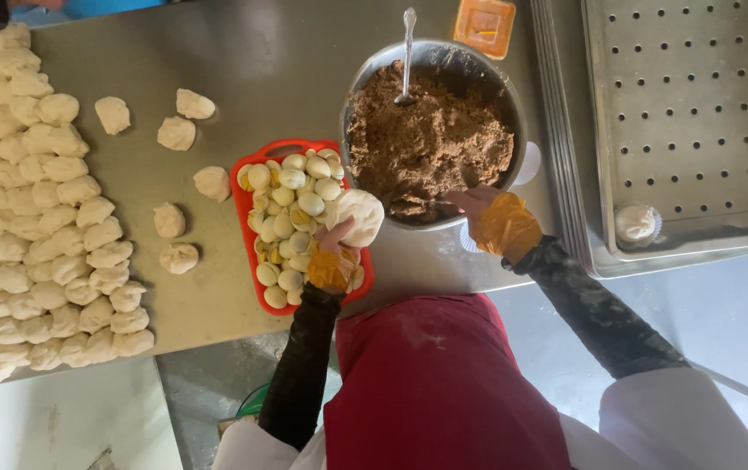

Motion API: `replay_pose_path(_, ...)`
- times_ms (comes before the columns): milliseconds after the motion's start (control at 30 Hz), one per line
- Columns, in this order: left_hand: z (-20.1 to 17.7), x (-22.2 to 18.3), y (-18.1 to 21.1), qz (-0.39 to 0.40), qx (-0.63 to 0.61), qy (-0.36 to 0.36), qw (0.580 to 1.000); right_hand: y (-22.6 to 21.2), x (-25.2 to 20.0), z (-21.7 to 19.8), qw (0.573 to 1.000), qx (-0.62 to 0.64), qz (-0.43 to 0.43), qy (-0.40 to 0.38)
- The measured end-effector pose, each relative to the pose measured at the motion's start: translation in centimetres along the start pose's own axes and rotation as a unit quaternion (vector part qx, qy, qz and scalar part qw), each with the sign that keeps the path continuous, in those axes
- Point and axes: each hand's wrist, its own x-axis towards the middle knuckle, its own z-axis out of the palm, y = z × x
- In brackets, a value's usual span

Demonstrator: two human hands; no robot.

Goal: Making steamed buns by filling dough with meat and boiled egg pieces.

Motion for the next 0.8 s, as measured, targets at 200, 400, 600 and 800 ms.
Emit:
replay_pose_path(200,5.4,1.1,-2.4,0.004,-0.019,0.003,1.0,-2.5,-0.1,-1.9,0.998,0.051,0.027,0.021)
replay_pose_path(400,6.9,2.3,-3.1,0.012,-0.041,-0.003,0.999,-1.5,-0.4,-1.8,0.976,0.171,0.128,0.045)
replay_pose_path(600,8.2,3.7,-3.4,0.025,-0.06,-0.009,0.998,-3.4,-0.6,-2.6,0.911,0.277,0.302,0.044)
replay_pose_path(800,14.3,4.9,-1.6,0.038,-0.073,-0.02,0.996,-6.6,-0.1,-1.1,0.953,0.127,0.122,0.246)
